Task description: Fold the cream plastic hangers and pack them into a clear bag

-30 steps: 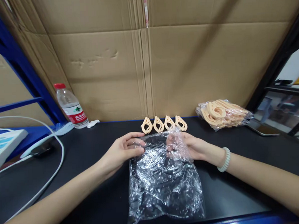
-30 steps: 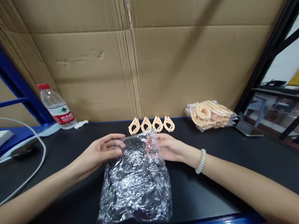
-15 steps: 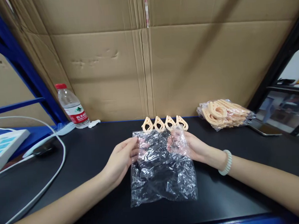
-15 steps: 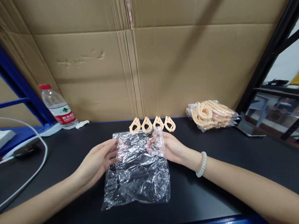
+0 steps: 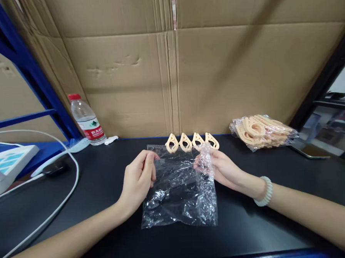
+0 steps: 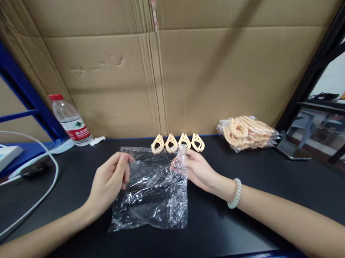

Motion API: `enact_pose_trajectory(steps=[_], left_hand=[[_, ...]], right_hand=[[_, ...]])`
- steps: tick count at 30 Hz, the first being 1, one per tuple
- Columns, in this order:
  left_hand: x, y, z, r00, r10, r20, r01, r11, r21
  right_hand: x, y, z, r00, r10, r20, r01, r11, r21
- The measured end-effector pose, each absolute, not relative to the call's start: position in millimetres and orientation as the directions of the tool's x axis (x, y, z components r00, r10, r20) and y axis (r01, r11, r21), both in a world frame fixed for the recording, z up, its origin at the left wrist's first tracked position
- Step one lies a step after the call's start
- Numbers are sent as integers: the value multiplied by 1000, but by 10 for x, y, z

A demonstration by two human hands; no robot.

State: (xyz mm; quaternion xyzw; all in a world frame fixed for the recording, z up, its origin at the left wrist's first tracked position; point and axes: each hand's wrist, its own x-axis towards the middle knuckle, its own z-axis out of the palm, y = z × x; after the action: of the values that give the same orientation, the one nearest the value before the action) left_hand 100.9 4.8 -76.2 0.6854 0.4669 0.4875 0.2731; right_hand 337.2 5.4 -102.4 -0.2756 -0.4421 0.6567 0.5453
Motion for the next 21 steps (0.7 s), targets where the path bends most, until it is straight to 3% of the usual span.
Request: enact_pose_trajectory(steps=[21], left_hand=[[962, 82, -731, -6, 899, 437, 341, -409, 846]], right_hand=[[3455, 116, -1032, -158, 962, 222, -487, 120, -865]])
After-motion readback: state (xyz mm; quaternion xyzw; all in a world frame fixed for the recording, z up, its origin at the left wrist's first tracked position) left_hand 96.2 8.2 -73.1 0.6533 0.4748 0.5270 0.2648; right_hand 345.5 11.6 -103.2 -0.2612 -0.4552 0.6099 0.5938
